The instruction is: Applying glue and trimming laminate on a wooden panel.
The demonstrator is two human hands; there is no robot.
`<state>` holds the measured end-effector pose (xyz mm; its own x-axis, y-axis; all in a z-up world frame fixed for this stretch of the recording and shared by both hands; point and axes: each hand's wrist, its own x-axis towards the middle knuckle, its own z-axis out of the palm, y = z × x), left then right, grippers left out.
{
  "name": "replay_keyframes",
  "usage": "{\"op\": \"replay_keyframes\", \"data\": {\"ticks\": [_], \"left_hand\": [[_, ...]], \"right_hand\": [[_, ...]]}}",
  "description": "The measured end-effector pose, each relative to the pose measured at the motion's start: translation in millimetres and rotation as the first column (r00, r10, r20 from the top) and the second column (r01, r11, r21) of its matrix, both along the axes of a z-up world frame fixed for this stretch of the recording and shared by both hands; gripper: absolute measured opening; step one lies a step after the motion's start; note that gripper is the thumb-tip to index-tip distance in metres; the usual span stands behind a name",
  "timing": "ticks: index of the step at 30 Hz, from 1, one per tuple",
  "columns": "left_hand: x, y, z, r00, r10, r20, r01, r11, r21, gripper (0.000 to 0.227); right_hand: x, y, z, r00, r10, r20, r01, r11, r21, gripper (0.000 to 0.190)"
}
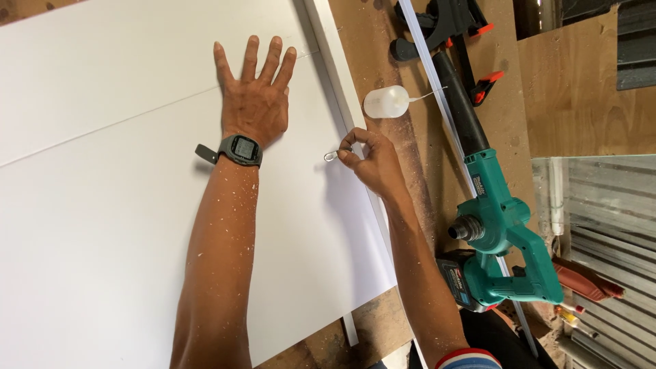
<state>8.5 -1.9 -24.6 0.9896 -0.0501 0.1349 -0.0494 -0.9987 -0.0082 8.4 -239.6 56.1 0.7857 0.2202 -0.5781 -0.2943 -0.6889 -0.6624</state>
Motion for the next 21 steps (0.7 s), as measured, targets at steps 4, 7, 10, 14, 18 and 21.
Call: {"op": "replay_keyframes", "data": {"ticks": [4,7,10,14,18,21], "left_hand": [[-1,0,1,0.999,0.020,-0.030,-0.021,0.999,-0.034,0.067],[-1,-1,0,1.000,0.019,-0.021,-0.019,0.999,0.033,0.067],[-2,-2,1,0.999,0.028,-0.020,-0.028,0.999,-0.024,0.065],[-1,-1,3,1.000,0.021,-0.010,-0.022,0.997,-0.068,0.059],[-1,-3,4,1.000,0.016,0.002,-0.015,0.997,-0.079,0.059],[-2,-2,2,1.000,0.022,-0.005,-0.023,0.998,-0.057,0.061]], "right_hand": [[7,21,1,0.872,0.101,0.480,-0.196,0.968,0.154,0.013],[30,47,3,0.831,0.144,0.537,-0.165,0.986,-0.008,0.013],[66,68,-20,0.804,0.136,0.579,-0.156,0.988,-0.016,0.008],[102,90,-40,0.553,0.277,0.786,-0.174,0.961,-0.216,0.009],[110,97,-53,0.319,0.417,0.851,-0.157,0.909,-0.387,0.006],[111,91,-66,0.163,0.505,0.847,-0.153,0.861,-0.484,0.025]]}}
